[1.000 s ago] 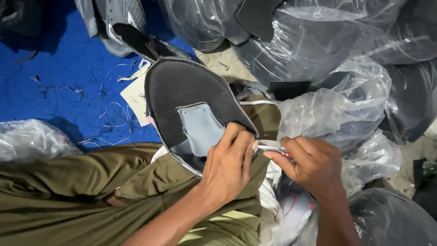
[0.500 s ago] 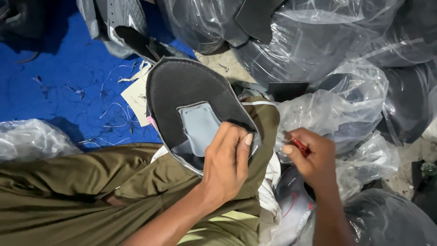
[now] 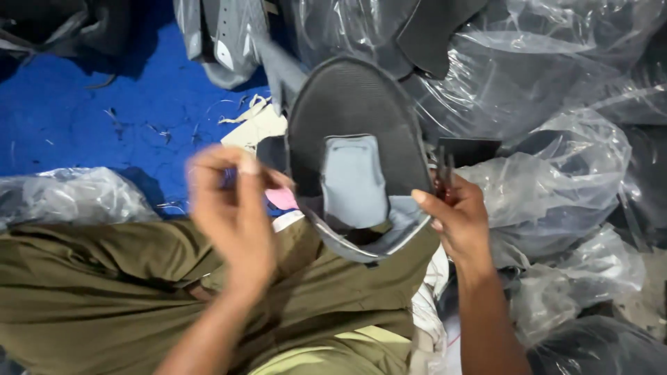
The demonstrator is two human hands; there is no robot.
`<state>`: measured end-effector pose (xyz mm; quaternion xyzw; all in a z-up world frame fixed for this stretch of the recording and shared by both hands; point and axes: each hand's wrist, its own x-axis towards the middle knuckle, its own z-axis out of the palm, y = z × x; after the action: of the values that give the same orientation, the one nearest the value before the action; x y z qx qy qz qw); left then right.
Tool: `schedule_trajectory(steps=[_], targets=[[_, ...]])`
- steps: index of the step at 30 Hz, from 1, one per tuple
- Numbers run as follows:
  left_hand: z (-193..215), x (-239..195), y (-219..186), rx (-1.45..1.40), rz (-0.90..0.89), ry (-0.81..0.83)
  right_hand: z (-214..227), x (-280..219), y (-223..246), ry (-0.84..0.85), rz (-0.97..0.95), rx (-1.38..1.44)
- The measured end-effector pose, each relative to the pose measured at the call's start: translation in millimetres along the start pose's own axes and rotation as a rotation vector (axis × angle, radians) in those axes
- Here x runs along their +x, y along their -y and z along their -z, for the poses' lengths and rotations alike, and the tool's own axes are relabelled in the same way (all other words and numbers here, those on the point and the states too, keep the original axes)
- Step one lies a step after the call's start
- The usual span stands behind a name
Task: The person trims excess material and threads from shoe upper components.
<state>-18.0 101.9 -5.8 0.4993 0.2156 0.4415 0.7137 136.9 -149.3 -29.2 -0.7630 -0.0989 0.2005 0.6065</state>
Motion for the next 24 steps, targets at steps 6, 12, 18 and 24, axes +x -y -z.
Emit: schedule_trajectory(steps=[6,12,18,24], targets=[[51.4,8.0,27.8,0.246,0.101,0.043,14.0,-2.5,-34.8,-0.045,-0.111,0.521],[3.5,-39.8,38.3,0.028,0.532,0.388,2.9,-6.8,-11.0,-0.200,-0.286,0.469],[-6.6,-29.0,27.6,-0.041,0.597,0.544,22.0,-3.3,-42.8,0.003,-0.063,0.579],[-6.0,-23.1,32.3,-0.093,0.593,0.564,-8.9,16.8,6.1,-0.122,0.142,0.133]])
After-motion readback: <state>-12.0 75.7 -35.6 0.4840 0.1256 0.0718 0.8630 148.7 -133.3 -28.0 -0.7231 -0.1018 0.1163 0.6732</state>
